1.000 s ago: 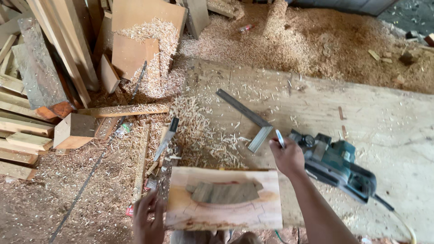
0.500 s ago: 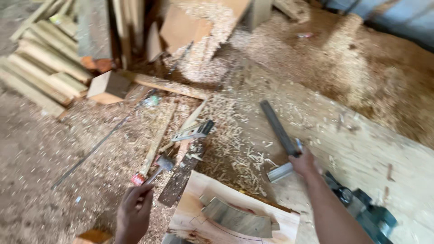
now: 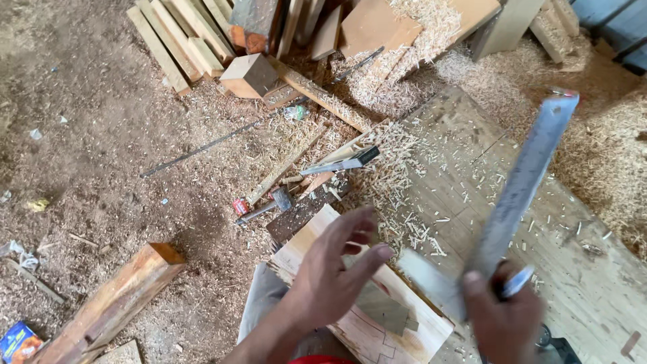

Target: The person uses a small wooden template and a marker to trace a curved design onto a larger piece of wood. They reposition the template several times to complete the outline.

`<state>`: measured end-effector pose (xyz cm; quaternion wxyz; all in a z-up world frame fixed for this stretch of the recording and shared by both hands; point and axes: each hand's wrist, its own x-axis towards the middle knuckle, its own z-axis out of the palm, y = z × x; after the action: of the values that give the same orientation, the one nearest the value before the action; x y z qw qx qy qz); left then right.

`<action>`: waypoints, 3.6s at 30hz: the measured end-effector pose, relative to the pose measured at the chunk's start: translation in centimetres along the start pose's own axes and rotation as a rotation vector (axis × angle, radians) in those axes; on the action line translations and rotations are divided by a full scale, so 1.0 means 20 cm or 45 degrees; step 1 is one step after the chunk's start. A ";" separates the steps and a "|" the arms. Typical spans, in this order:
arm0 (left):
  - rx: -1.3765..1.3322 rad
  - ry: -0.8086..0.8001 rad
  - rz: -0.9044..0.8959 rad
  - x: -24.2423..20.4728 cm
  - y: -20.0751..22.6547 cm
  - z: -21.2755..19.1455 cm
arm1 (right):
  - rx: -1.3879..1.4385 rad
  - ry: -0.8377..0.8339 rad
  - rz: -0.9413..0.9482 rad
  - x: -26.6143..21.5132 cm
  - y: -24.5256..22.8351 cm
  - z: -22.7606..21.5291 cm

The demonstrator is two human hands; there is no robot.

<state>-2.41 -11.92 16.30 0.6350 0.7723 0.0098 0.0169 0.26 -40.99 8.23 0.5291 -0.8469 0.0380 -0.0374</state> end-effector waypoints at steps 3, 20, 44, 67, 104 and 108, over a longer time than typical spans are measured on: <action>-0.305 0.003 0.019 0.01 0.10 0.00 | 0.272 -0.283 0.019 -0.26 -0.17 0.30; 0.753 -0.001 -0.355 -0.31 -0.39 -0.40 | 0.428 -0.483 0.225 -0.02 -0.07 0.45; 1.005 -0.092 -0.450 -0.26 -0.49 -0.36 | -0.248 -0.363 -0.876 -0.17 -0.13 0.68; 0.982 -0.078 -0.427 -0.26 -0.50 -0.36 | -0.230 -0.383 -0.827 -0.16 -0.12 0.67; 0.635 0.364 -1.284 -1.14 -1.50 -0.35 | -0.244 -0.375 -0.797 -0.17 -0.12 0.67; 0.558 0.486 -1.205 -1.36 -1.67 -0.29 | -0.236 -0.384 -0.792 -0.17 -0.11 0.67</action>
<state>-29.63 -0.71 -15.73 0.3848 0.7809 0.4737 -0.1332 -1.65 -27.66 4.35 0.4130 -0.8583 -0.2970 -0.0676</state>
